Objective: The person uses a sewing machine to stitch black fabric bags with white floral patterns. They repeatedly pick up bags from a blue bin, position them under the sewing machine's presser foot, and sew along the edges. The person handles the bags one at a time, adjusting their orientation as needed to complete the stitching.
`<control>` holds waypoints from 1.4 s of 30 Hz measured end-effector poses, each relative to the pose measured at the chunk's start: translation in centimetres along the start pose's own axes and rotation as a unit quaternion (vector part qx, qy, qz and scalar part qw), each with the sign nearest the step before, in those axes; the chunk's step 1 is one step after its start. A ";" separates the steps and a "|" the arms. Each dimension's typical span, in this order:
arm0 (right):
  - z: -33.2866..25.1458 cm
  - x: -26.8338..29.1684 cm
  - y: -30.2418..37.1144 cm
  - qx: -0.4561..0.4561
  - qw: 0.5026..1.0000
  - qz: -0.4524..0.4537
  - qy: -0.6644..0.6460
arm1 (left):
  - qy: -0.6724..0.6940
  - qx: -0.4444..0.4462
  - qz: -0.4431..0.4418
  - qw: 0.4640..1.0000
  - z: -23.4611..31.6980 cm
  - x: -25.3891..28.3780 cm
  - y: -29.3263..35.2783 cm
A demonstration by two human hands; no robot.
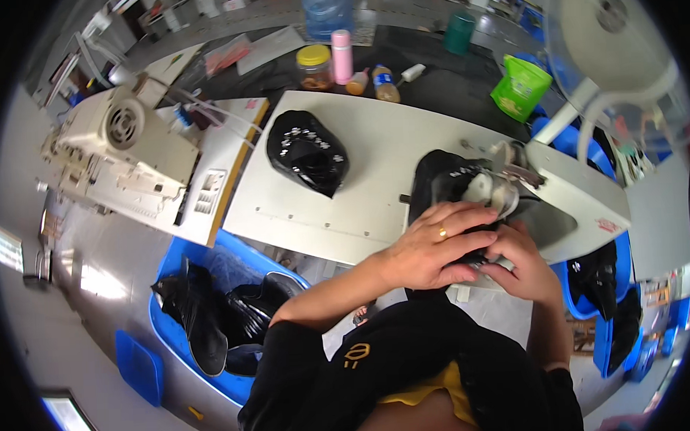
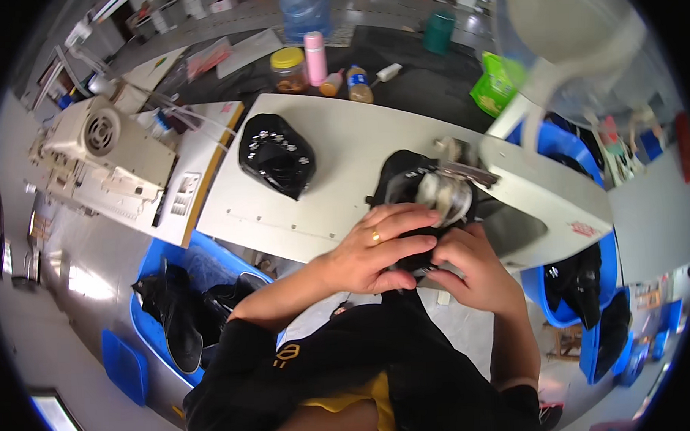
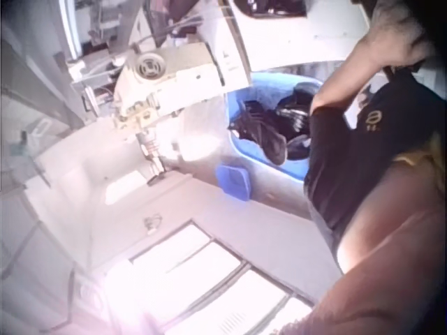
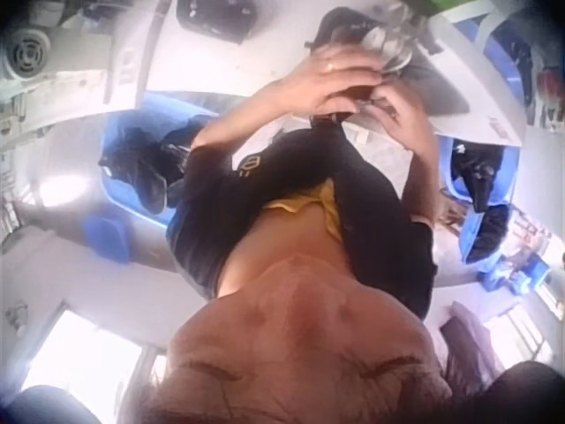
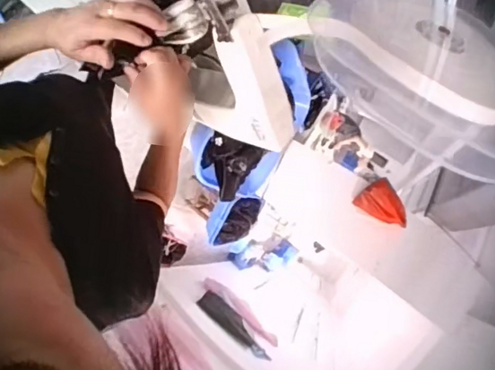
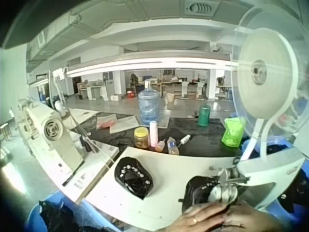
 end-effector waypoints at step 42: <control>12.1 -1.4 3.9 -0.186 0.707 0.484 -0.482 | 0.442 0.505 0.038 0.740 -8.8 -2.2 -4.2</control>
Point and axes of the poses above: each hand's wrist, its own y-axis away from the middle knuckle, its own x-axis out of the back of the hand, z = x × y, the point moved 5 cm from there along -y, towards the middle knuckle, and after that the axes turned 14 degrees about x, right-handed, at the moved point
